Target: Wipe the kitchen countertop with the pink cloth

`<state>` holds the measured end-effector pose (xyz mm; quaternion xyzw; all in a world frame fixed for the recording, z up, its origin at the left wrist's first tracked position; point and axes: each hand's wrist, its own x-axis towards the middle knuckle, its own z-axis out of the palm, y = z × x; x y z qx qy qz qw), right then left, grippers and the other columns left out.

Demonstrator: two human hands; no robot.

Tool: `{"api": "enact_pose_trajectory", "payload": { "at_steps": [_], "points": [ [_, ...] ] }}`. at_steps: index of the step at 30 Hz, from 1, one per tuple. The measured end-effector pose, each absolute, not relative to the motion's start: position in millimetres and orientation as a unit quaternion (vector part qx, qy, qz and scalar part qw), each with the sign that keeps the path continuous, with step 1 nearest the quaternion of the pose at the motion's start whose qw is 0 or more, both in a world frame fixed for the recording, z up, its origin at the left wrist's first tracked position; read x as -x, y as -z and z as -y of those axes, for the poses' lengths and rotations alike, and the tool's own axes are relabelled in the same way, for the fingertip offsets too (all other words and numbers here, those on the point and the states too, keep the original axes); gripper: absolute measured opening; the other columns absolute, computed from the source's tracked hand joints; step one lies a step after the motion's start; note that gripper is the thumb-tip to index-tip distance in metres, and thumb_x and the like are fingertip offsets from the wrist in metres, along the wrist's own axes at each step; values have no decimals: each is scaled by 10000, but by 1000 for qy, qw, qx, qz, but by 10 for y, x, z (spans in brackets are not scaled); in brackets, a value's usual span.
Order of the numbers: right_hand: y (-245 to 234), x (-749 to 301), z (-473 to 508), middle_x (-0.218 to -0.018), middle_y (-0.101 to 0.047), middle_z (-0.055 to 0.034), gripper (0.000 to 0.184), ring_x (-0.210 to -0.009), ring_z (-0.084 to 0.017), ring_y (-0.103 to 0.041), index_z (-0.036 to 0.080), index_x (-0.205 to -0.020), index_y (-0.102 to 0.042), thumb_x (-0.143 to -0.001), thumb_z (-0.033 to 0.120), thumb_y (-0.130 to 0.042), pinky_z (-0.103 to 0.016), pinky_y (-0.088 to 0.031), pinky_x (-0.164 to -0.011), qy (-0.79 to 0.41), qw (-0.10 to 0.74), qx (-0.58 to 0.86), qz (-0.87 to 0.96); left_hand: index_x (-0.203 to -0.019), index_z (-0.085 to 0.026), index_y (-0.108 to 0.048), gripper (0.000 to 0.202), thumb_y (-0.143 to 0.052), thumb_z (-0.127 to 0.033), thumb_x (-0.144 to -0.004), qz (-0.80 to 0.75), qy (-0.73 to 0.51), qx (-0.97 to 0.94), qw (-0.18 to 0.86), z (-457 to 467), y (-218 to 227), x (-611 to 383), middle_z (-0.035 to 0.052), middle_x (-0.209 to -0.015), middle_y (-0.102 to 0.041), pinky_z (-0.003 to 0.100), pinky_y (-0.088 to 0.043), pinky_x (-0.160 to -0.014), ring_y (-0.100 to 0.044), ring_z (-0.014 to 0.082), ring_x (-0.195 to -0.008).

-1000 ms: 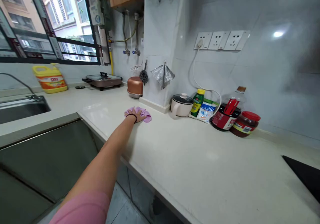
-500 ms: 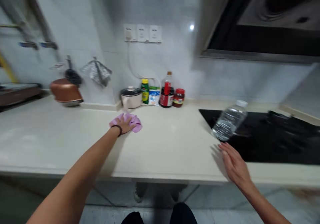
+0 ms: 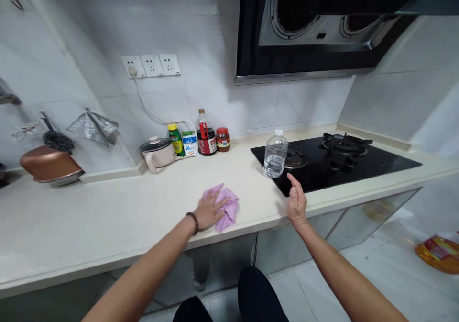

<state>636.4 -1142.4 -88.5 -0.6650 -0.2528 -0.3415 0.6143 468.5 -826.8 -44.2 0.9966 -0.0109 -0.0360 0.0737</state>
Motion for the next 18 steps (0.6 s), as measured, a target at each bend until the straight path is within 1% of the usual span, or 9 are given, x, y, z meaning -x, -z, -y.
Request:
{"api": "enact_pose_trajectory", "payload": {
  "at_steps": [3, 5, 9, 11, 13, 15, 18],
  "points": [
    [907, -6380, 11427, -1522, -619, -164, 581, -1439, -309, -561, 174, -1479, -611, -1080, 528, -381, -586, -422, -1242, 363, 632, 645, 231, -1667, -475, -350, 623, -350, -566, -1051, 122, 58, -987, 85, 9022, 427, -5125, -21, -1842, -99, 690, -184, -1310, -134, 384, -1671],
    [923, -6389, 11431, -1539, -606, -157, 574, -1448, -305, -553, 190, -1493, -600, -1081, 521, -378, -588, -415, -1249, 372, 633, 640, 227, -1662, -453, -371, 611, -358, -514, -1054, 174, 66, -979, 82, 9480, 428, -5437, -18, -1843, -100, 687, -170, -1318, -128, 364, -1674],
    [941, -6412, 11438, -1552, -596, -147, 536, -1478, -291, -525, 207, -1494, -599, -1088, 475, -373, -592, -393, -1270, 380, 617, 648, 234, -1589, -283, -523, 590, -364, -435, -1042, 206, 60, -974, 71, 10053, 498, -5847, 73, -1806, -253, 633, -177, -1342, -180, 325, -1669],
    [942, -6425, 11432, -1536, -611, -140, 509, -1487, -287, -515, 213, -1474, -616, -1087, 451, -386, -591, -393, -1273, 379, 602, 660, 239, -1561, -242, -555, 584, -375, -419, -1034, 211, 40, -974, 75, 10103, 549, -5914, 98, -1789, -296, 608, -169, -1353, -198, 308, -1666],
    [940, -6432, 11416, -1511, -633, -133, 476, -1484, -285, -515, 219, -1438, -647, -1075, 435, -429, -581, -403, -1270, 376, 581, 676, 252, -1598, -259, -508, 603, -387, -431, -1032, 210, 19, -974, 87, 10014, 574, -5928, 86, -1800, -272, 602, -167, -1356, -192, 300, -1668],
    [935, -6427, 11391, -1478, -661, -127, 435, -1479, -293, -519, 228, -1376, -697, -1052, 427, -487, -577, -411, -1265, 365, 547, 700, 279, -1644, -315, -437, 623, -379, -447, -1038, 174, 9, -980, 94, 9815, 556, -5920, 56, -1823, -206, 610, -160, -1353, -175, 301, -1673],
    [920, -6393, 11350, -1417, -711, -95, 335, -1463, -320, -536, 270, -1235, -781, -1004, 413, -585, -614, -381, -1270, 299, 452, 758, 363, -1666, -407, -381, 621, -335, -485, -1052, 41, 14, -996, 79, 9339, 470, -5861, 11, -1840, -117, 624, -144, -1347, -142, 314, -1682]
  ]
}}
